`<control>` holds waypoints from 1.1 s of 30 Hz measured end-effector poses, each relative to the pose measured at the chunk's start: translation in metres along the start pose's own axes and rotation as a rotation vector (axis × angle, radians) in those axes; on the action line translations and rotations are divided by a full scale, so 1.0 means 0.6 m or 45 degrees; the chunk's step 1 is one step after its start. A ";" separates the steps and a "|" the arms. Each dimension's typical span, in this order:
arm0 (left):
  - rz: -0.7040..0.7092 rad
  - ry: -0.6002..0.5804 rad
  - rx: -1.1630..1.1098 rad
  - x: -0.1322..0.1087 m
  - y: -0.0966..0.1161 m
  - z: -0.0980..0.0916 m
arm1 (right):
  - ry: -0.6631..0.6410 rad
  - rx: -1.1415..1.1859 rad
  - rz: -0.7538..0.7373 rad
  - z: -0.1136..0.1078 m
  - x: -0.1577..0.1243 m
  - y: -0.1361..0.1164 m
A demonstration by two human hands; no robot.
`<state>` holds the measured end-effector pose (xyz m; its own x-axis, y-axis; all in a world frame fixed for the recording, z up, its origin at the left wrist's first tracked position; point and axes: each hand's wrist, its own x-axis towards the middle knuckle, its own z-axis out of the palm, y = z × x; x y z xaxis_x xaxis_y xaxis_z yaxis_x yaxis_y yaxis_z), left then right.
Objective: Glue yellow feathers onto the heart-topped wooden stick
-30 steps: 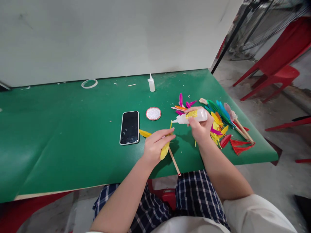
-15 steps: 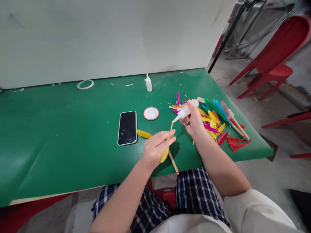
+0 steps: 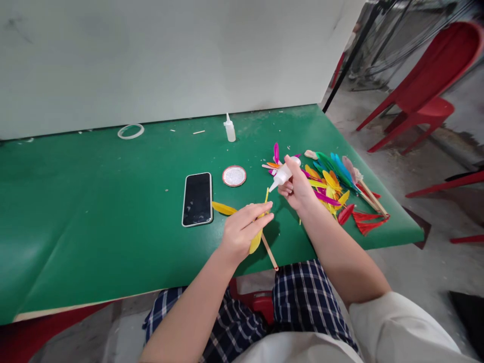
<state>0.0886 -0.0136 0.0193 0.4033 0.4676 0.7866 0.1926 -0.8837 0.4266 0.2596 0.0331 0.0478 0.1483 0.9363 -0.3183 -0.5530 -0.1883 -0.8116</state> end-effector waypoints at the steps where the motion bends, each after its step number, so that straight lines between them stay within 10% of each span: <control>1: -0.001 -0.004 -0.006 -0.001 0.000 0.000 | 0.004 -0.011 -0.018 0.000 0.001 0.000; 16: -0.049 0.004 -0.033 -0.003 -0.004 -0.001 | 0.162 -0.660 -1.361 -0.012 -0.040 0.011; 33: -0.037 -0.011 0.010 0.000 -0.004 -0.003 | 0.103 -0.842 -1.592 -0.016 -0.045 0.013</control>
<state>0.0863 -0.0115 0.0192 0.4051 0.4931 0.7699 0.2115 -0.8698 0.4458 0.2593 0.0034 0.0451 0.3053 0.5711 0.7620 0.4529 0.6168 -0.6438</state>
